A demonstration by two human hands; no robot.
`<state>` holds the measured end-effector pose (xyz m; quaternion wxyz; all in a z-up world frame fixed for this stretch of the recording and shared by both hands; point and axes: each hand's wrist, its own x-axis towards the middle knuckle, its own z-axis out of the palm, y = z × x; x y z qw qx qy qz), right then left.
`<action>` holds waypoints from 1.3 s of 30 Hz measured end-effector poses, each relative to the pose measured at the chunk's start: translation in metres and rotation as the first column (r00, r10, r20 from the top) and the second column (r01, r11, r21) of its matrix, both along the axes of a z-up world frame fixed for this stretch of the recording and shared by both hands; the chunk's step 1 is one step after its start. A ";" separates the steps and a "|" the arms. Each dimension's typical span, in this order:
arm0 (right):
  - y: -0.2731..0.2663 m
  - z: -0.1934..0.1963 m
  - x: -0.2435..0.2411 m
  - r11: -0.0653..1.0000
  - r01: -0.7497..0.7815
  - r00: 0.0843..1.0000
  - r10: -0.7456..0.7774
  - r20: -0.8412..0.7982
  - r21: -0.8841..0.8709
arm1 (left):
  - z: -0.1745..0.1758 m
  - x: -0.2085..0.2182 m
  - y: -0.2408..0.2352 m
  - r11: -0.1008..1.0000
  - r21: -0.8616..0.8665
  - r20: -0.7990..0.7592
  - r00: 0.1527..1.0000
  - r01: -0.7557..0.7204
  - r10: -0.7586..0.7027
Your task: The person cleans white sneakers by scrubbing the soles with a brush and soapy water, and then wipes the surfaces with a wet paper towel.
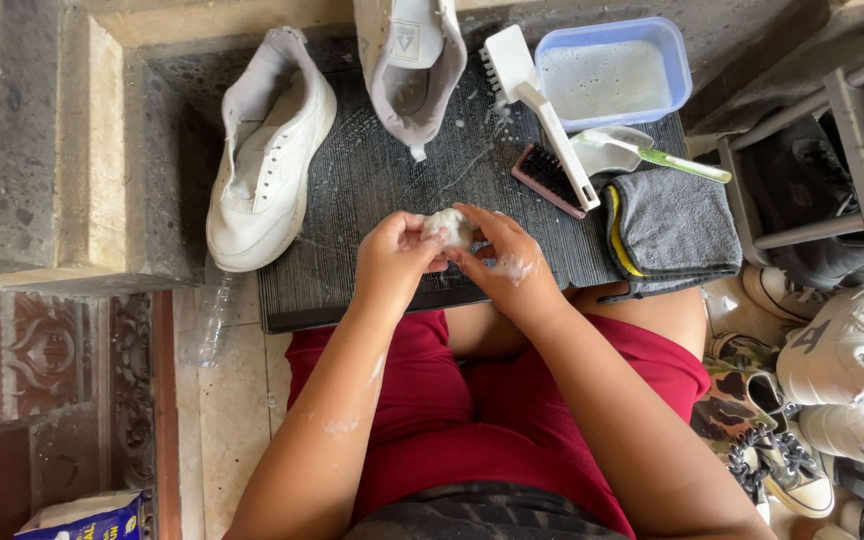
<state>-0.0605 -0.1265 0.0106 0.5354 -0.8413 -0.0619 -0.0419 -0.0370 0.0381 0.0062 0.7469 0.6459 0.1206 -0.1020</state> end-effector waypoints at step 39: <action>-0.252 0.034 -0.086 0.734 0.514 0.830 -0.296 0.472 -0.444 | 0.038 -0.045 -0.254 0.752 0.355 0.284 0.702 0.556 -0.653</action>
